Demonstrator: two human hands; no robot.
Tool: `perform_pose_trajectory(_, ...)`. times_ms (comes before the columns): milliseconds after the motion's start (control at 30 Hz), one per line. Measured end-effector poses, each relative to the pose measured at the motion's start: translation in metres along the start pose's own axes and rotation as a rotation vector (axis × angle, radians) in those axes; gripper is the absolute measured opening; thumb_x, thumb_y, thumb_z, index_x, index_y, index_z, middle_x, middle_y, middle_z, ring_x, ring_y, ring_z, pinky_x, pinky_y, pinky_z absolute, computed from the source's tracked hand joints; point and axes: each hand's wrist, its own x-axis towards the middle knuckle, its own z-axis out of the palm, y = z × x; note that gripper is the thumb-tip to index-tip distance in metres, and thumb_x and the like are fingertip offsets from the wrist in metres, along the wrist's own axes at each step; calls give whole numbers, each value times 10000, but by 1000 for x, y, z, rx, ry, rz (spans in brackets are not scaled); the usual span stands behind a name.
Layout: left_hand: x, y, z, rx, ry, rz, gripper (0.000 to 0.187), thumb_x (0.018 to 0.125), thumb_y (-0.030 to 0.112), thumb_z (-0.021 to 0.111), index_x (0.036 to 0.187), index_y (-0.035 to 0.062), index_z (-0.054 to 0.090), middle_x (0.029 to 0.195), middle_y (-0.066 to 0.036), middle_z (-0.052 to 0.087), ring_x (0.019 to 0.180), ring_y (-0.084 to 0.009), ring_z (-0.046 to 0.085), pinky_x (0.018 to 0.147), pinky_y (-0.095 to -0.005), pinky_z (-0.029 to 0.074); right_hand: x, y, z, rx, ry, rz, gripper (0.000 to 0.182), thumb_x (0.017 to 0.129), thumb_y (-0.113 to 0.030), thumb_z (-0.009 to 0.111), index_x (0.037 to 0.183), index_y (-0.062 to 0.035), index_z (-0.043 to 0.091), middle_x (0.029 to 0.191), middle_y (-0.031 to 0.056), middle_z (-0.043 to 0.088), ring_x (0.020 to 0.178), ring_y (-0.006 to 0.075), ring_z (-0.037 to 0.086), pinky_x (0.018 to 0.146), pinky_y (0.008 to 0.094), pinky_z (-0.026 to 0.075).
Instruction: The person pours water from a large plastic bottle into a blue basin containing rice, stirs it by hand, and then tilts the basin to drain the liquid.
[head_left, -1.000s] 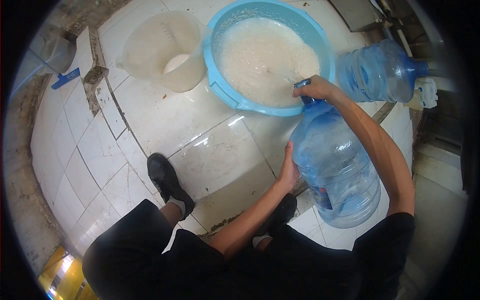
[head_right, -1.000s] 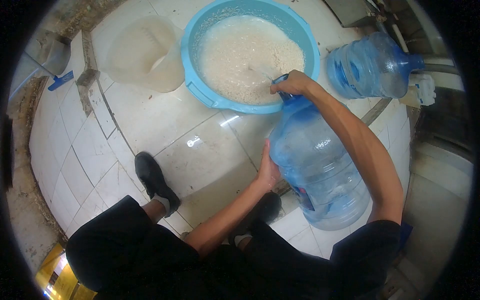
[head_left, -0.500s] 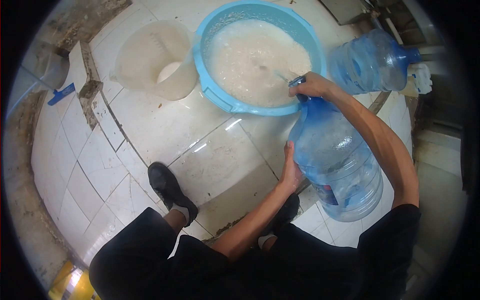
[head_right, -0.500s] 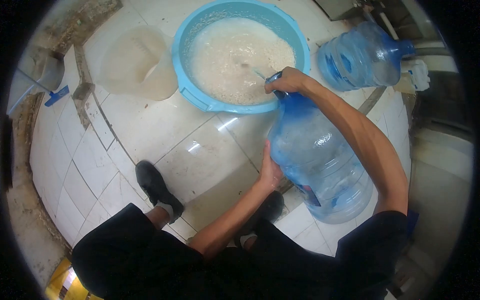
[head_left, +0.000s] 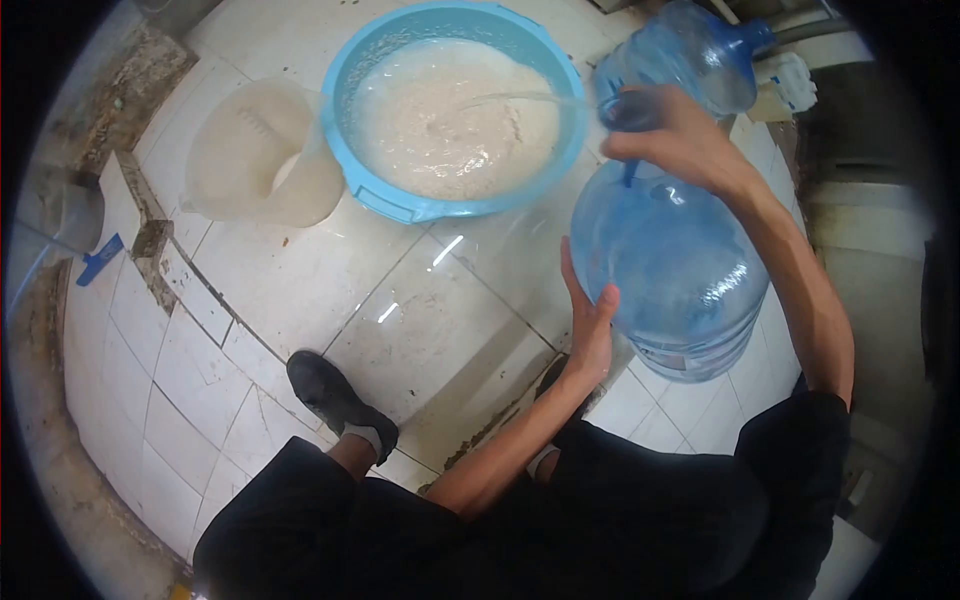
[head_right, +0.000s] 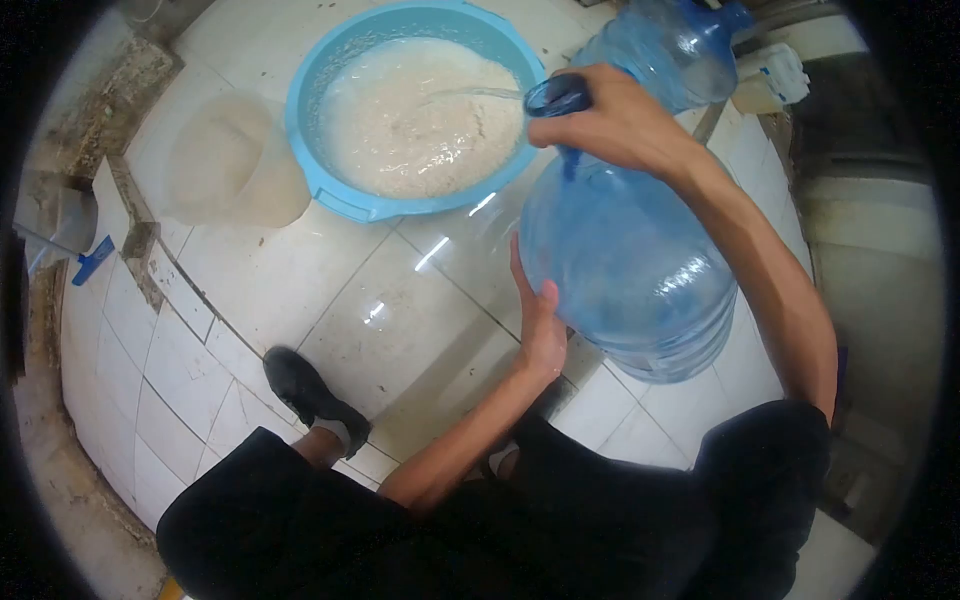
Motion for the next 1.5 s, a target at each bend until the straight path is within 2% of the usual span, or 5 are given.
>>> perform_pose_trajectory(267,-15,2,40,951,-370,445,1407,675,647,835,1596,77,-63,1634,-282,-12,1507,-491,-6,1201,-627,118,-157,87,-74,579,550,-133,339,759,-131,688,1039,38,596,884,142,654,859,237,656,826,355,516)
perform_pose_trajectory(1033,-67,-51,78,964,-777,221,1260,790,735,658,1606,91,-54,1619,-299,-195,1435,-558,-274,1098,-753,-48,-317,197,-85,818,771,-145,449,706,-280,607,1086,-67,498,888,88,515,910,247,518,1081,489,297)
perform_pose_trajectory(1233,27,-10,35,1274,-366,716,572,844,320,784,1300,50,569,1331,-150,573,1263,-325,521,1097,-453,351,-316,198,-86,714,761,-120,448,701,-318,602,1065,-87,481,888,84,504,875,234,503,1059,501,308)
perform_pose_trajectory(1333,122,55,-27,1723,-128,963,432,844,328,764,1123,15,661,1130,-176,655,1054,-358,598,956,-478,411,-321,203,-80,666,794,-132,705,764,-474,634,1279,-33,443,974,131,547,985,296,562,1105,540,314)
perform_pose_trajectory(1500,150,131,-72,2154,-240,35,624,969,563,525,993,-30,718,960,-249,702,885,-417,675,809,-490,510,-317,197,-72,568,929,-231,855,912,-695,495,1396,9,466,1378,295,496,1314,453,491,1158,631,305)
